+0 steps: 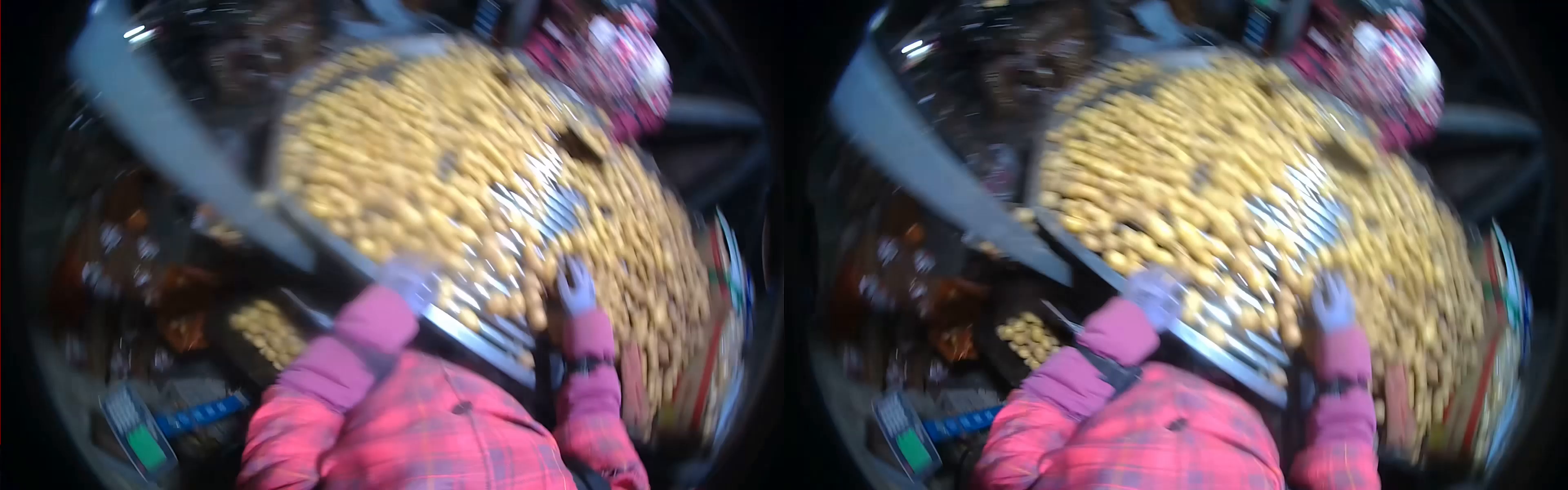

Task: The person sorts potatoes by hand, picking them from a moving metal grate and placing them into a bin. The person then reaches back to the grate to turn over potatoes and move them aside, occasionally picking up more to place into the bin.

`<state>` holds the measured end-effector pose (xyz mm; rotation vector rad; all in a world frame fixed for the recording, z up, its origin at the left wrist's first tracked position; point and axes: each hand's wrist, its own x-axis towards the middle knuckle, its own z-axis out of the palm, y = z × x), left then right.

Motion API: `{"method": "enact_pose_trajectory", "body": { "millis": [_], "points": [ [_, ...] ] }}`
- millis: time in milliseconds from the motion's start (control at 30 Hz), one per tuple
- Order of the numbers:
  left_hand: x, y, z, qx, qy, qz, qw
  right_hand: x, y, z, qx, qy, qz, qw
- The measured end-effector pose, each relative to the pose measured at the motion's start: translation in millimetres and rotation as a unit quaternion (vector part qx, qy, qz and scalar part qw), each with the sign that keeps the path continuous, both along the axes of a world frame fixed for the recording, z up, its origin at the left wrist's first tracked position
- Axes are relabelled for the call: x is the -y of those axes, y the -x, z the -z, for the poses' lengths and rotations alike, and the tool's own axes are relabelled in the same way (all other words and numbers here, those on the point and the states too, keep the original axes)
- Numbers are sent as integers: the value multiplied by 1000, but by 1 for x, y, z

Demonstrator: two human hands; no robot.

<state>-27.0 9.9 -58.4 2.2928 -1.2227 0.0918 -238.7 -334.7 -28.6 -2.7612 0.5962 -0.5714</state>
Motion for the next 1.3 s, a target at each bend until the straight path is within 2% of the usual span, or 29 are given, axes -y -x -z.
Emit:
{"method": "enact_pose_trajectory", "body": {
  "millis": [33,67,100,133,167,233,267,300,400,500,600,633,700,733,833,900,967,1033,1100,1167,1233,1267,1300],
  "points": [
    [-6,3,-38,-14,-27,13,999,-24,7,-36,-6,-37,38,999],
    [-7,2,-54,-8,-65,33,997,-23,28,-33,-80,18,133,988],
    [-8,4,-41,116,2,20,993,-23,48,-33,-116,35,149,981],
    [-11,4,-40,108,-21,27,993,-33,63,-33,-139,29,184,973],
    [-11,4,-41,103,-44,37,993,-38,82,-22,-139,54,161,976],
    [-12,3,-44,101,-75,40,991,-58,96,-21,-169,190,135,958],
    [-12,2,-46,99,-77,48,991,-65,98,-28,-161,123,125,971],
    [-12,2,-48,90,-87,48,991,-73,97,-30,-165,118,132,970],
    [-8,1,-54,65,-83,65,992,-90,84,-44,-65,16,65,996],
    [-11,3,-53,72,-67,62,993,-112,53,-56,-36,8,26,999],
    [-11,2,-50,85,-52,58,993,-133,28,-60,-65,30,-115,991],
    [-11,1,-50,85,-51,55,993,-135,26,-62,-65,31,-117,991],
    [-11,3,-52,78,-49,54,994,-137,23,-69,-198,18,-117,973],
    [-11,4,-53,74,-50,48,995,-136,20,-71,-201,18,-123,972],
    [-12,3,-53,46,-37,51,997,-131,3,-80,-89,-59,-105,989],
    [-12,2,-50,66,-45,51,995,-142,-14,-81,-128,-62,-91,986],
    [-12,2,-50,88,-46,45,994,-154,-31,-72,-40,42,-224,973],
    [-8,2,-53,106,-39,55,992,-164,-36,-53,-116,92,-234,961],
    [-7,3,-62,30,-52,66,996,-166,-46,-44,-192,109,-212,952],
    [-6,5,-65,15,-91,61,994,-160,-56,-47,-229,65,-216,947],
    [-5,3,-61,21,61,35,997,-152,-71,-37,-216,-109,-188,952],
    [-5,7,-52,-77,107,16,991,-147,-71,-37,-94,-249,-174,948],
    [3,16,-67,-77,103,8,992,-154,-70,-34,-35,-452,-85,887]
  ]
}}
